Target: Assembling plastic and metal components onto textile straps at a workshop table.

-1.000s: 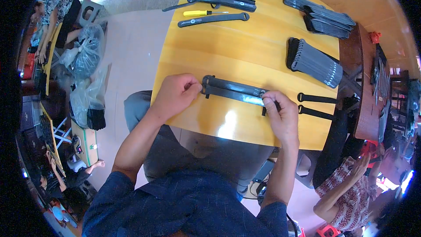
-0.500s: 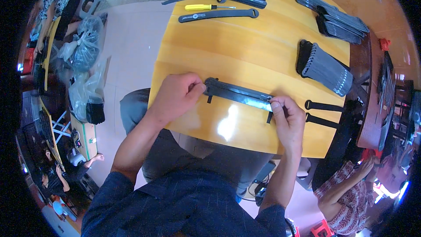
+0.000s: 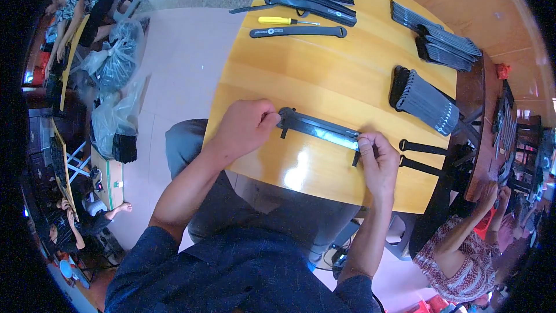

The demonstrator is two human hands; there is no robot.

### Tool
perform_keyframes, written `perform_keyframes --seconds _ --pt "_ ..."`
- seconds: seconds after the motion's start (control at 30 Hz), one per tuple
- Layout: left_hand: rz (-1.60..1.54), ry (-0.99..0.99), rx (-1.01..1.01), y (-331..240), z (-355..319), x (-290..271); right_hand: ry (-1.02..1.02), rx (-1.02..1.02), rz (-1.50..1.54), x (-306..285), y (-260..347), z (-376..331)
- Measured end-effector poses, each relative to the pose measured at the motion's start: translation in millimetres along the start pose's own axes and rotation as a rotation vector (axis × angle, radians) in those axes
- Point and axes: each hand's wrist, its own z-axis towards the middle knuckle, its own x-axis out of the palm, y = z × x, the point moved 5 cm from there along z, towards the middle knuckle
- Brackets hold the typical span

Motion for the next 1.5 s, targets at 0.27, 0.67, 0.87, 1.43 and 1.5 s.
perform_keyframes --seconds 0.27,0.67,0.87,1.43,1.5 --pt "0.020 -0.014 0.011 0.7 1.9 1.6 -0.008 0.017 -0.020 -0.3 -1.5 0.3" --pt "0.060 -0.007 -0.012 -3.0 3.0 1.2 0.012 0.023 -0.079 -0.5 -1.0 0.0" --pt "0.067 -0.018 -0.010 -3.0 2.8 2.0 -0.027 -0.028 -0.075 -0.2 0.4 1.0" --pt "0.098 -0.013 -0.003 -2.9 6.1 3.2 -0.016 -0.037 -0.104 0.4 -2.9 2.6" --pt "0.116 -0.006 0.004 -4.7 6.7 2.7 -0.024 -0.050 -0.110 -0.1 -1.2 2.4"
